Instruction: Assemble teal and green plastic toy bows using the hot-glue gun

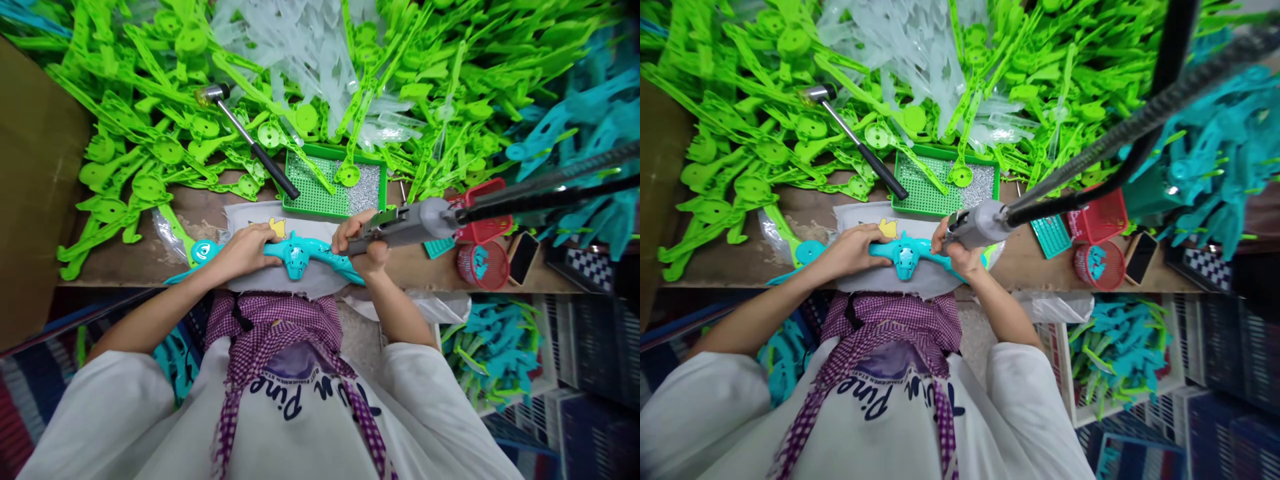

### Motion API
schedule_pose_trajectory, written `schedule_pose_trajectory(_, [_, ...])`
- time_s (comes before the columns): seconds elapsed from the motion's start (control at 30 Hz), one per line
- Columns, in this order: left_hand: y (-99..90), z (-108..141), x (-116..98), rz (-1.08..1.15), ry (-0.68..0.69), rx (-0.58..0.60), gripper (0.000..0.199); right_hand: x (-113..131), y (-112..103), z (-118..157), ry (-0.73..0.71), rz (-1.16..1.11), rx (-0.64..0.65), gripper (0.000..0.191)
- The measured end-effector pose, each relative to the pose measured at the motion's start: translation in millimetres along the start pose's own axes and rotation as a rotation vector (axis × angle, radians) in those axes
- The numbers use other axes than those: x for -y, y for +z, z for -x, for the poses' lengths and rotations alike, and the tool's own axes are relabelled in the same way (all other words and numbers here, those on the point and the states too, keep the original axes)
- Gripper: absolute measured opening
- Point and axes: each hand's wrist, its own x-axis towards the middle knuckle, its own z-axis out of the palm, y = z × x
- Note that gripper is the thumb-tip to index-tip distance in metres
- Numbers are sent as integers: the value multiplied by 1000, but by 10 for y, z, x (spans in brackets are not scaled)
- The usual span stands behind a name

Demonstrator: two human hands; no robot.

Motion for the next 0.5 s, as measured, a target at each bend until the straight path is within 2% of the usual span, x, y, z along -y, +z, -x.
schedule_pose_trajectory(0.13, [8,0,13,-11,-3,4,35,97,5,-13,-3,13,-29,63])
schedule_pose_trajectory(0.2, [12,2,23,3,5,0,35,165,28,-114,-78,3,-95,61])
schedule_pose_trajectory(0.33, [9,6,32,15,21,-10,36,157,151,-624,-261,19,-231,61])
schedule_pose_trajectory(0.4, [5,7,28,7,10,-11,36,59,221,-953,-245,84,-262,57])
schedule_pose_trajectory(0.5, [5,9,24,10,5,-8,36,-78,293,-1316,-223,97,-304,63])
